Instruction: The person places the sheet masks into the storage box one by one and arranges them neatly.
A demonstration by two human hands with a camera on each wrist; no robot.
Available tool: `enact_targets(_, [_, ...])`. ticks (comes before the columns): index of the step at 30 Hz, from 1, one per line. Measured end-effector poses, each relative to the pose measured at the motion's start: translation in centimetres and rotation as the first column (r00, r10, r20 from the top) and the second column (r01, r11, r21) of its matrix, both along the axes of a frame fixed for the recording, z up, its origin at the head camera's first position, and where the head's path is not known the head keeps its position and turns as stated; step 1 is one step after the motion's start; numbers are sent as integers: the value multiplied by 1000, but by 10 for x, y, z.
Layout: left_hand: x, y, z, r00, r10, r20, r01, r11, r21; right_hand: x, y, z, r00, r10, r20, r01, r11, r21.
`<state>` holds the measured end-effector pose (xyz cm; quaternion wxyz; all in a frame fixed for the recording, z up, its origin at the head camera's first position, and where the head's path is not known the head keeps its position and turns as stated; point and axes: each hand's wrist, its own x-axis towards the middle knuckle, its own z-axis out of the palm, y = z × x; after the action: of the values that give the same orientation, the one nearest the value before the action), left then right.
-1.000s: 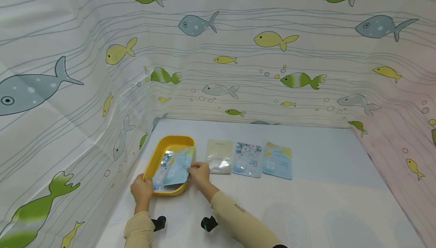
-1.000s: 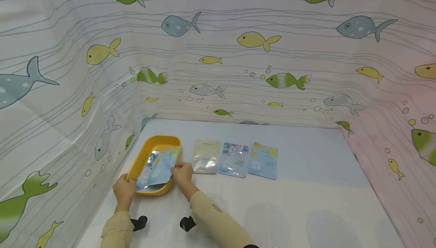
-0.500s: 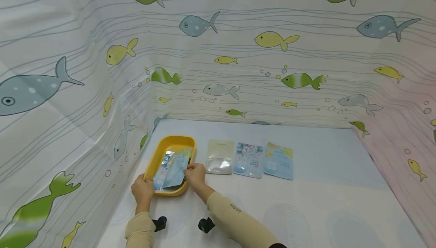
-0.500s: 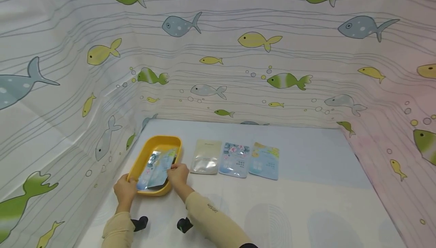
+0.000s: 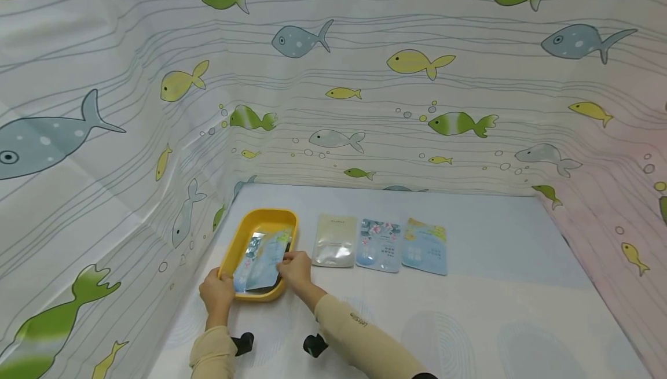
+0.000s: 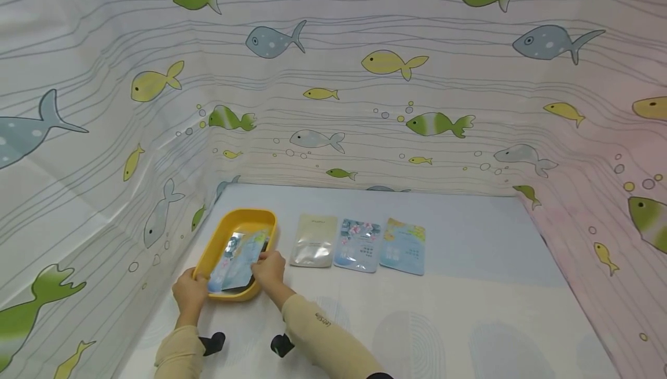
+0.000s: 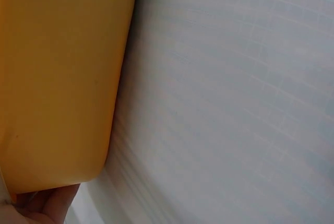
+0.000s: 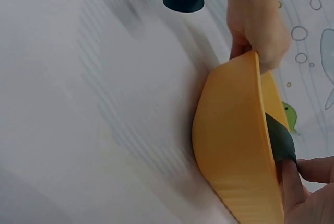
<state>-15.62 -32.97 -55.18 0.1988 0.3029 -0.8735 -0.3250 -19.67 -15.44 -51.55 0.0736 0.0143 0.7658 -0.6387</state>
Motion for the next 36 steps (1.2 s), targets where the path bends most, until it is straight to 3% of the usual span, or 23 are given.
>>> enact_targets(9, [0,0,0,1000,-3,-3,3,1000,13,-1,-1,0,1000,-5,-14,6,998,56])
enact_targets(16, [-1,-1,-1,1000,-6,-25,5,999,-38,2,-2,2,998,-28,-51,34,993,115])
enact_targets(26, [1,1,1,1000,1,19,-1,1000,6,6,9,-1,999,39,-26,-39,999,-27])
enact_targets(36, [0,0,0,1000,-7,18,7,1000,11,3,27,-2,984,129,-123,-135,990,-43])
